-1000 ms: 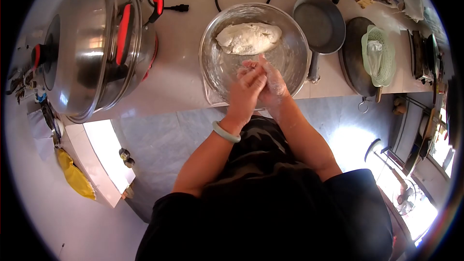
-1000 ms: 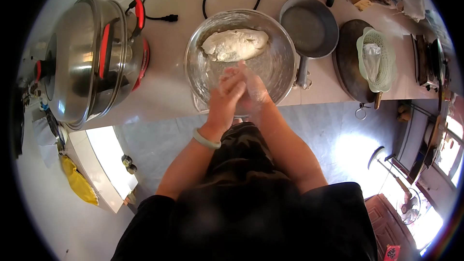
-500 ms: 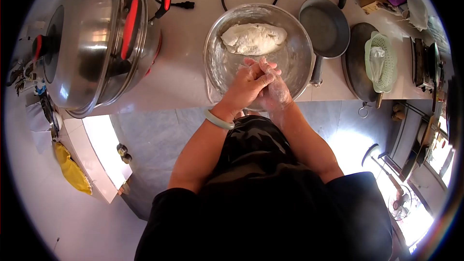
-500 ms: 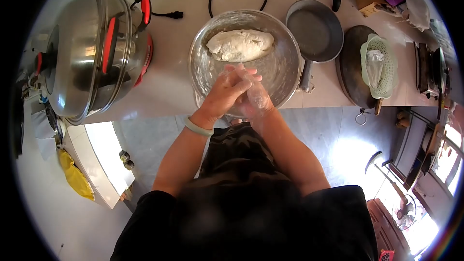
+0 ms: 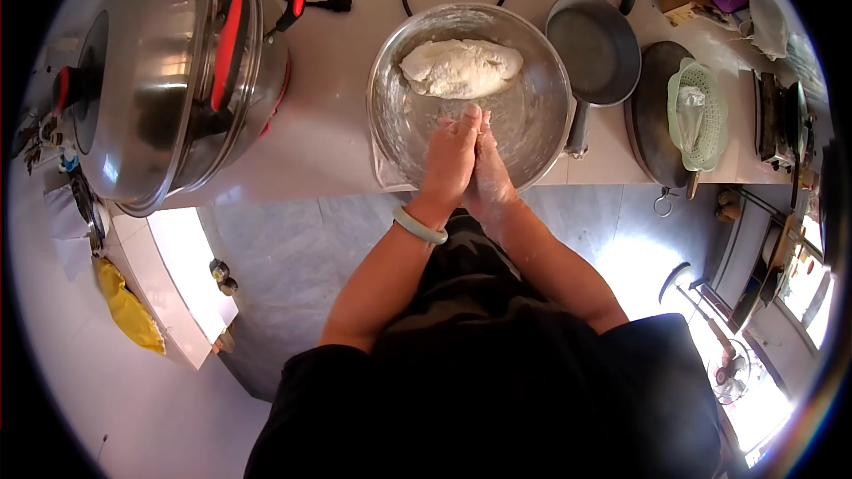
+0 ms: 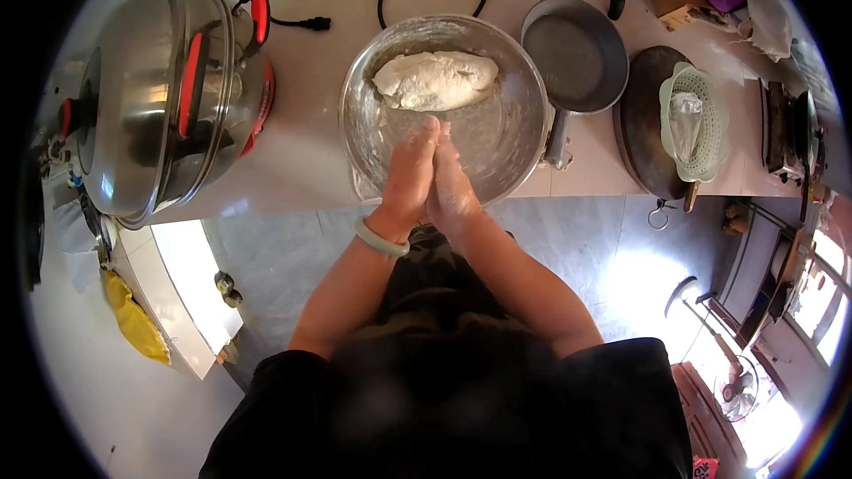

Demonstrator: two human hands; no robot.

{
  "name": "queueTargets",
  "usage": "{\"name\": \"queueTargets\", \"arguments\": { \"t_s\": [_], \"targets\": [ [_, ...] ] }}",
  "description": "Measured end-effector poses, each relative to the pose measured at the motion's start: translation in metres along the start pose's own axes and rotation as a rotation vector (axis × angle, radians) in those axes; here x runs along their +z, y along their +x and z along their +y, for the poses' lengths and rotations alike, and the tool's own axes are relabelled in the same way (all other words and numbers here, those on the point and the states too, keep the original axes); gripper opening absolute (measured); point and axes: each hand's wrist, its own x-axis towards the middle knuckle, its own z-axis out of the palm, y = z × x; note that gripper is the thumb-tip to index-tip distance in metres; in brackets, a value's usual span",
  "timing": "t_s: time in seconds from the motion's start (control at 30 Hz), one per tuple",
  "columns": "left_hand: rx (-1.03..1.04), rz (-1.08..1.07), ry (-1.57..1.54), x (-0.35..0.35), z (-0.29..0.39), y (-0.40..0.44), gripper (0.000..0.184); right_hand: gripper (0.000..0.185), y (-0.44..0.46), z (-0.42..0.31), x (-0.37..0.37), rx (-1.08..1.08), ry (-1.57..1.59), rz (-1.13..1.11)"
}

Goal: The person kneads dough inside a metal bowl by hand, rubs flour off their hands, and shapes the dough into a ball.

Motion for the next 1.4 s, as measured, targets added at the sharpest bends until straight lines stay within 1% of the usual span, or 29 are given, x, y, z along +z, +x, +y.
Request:
{"name": "queueTargets", "arguments": {
  "t_s": [0.03,0.07,0.13,0.17,0.2,0.23,0.27,0.33,0.37,0.4,0.43,0.53,0.6,0.63,0.73,0.8,0.83,0.9,1.03,1.1,1.13,1.23,1.3,1.4],
  "targets": [
    [0.021,0.014,0.050,0.001,-0.003,0.001,0.036,0.074,0.004,-0.003,-0.008,0.020,-0.021,-0.027],
    [0.090,0.073,0.186,0.002,-0.024,0.007,0.037,0.075,0.008,-0.005,-0.014,0.038,-0.041,-0.055],
    [0.122,0.126,0.444,-0.003,-0.042,0.017,0.039,0.076,-0.011,-0.018,0.000,-0.003,0.167,-0.251],
    [0.133,0.156,0.573,-0.006,-0.051,0.022,0.041,0.076,-0.009,-0.023,0.002,0.014,0.193,-0.233],
    [0.184,0.131,0.743,-0.001,-0.043,0.020,0.042,0.076,-0.008,-0.029,0.005,0.031,0.220,-0.215],
    [0.234,0.109,0.912,0.002,-0.039,0.019,0.043,0.076,0.008,-0.038,0.002,0.091,0.167,-0.078],
    [0.288,0.100,0.774,0.002,-0.043,0.018,0.043,0.076,0.019,-0.046,0.000,0.151,0.113,0.057],
    [0.387,0.072,0.502,0.003,-0.057,0.016,0.046,0.074,0.029,-0.054,-0.003,0.133,0.210,0.047],
    [0.363,0.153,0.559,-0.002,-0.059,0.015,0.049,0.073,0.031,-0.057,-0.006,0.121,0.259,0.045],
    [0.336,0.232,0.613,-0.007,-0.060,0.013,0.054,0.073,0.029,-0.057,-0.010,0.082,0.144,-0.046],
    [0.304,0.311,0.666,-0.009,-0.063,0.010,0.058,0.073,0.028,-0.056,-0.013,0.069,0.157,-0.053],
    [0.248,0.457,0.277,-0.001,-0.065,0.001,0.069,0.074,0.025,-0.054,-0.013,0.013,0.213,-0.079],
    [0.176,0.429,0.298,0.006,-0.058,-0.009,0.071,0.076,0.023,-0.051,-0.010,-0.049,0.280,-0.094],
    [0.140,0.414,0.309,0.009,-0.056,-0.011,0.072,0.075,0.021,-0.050,-0.007,-0.062,0.333,-0.157],
    [0.013,0.044,-0.347,0.010,-0.067,0.000,0.067,0.075,0.019,-0.050,0.003,-0.090,0.468,-0.320],
    [-0.020,0.032,-0.399,0.012,-0.065,0.001,0.064,0.076,0.018,-0.051,0.007,-0.092,0.527,-0.393],
    [-0.038,0.025,-0.424,0.013,-0.063,0.001,0.063,0.077,0.019,-0.054,0.009,-0.098,0.494,-0.403],
    [0.001,0.072,-0.439,0.020,-0.065,0.000,0.058,0.078,0.017,-0.057,0.013,-0.102,0.435,-0.410],
    [0.072,0.131,-0.443,0.027,-0.060,0.000,0.049,0.078,0.012,-0.060,0.022,-0.178,0.284,-0.308],
    [0.060,0.165,-0.447,0.031,-0.058,0.001,0.046,0.076,0.008,-0.060,0.029,-0.212,0.225,-0.231],
    [0.051,0.182,-0.450,0.032,-0.058,0.000,0.045,0.076,0.007,-0.059,0.030,-0.241,0.193,-0.231],
    [0.073,0.097,-0.485,0.029,-0.054,0.005,0.045,0.074,0.006,-0.055,0.030,-0.326,0.086,-0.231],
    [0.049,0.123,-0.490,0.034,-0.044,0.004,0.045,0.074,0.010,-0.053,0.029,-0.390,-0.001,-0.240],
    [-0.006,0.104,-0.511,0.026,-0.050,0.007,0.044,0.080,0.011,-0.046,0.027,-0.439,-0.116,-0.218]
  ]
}}
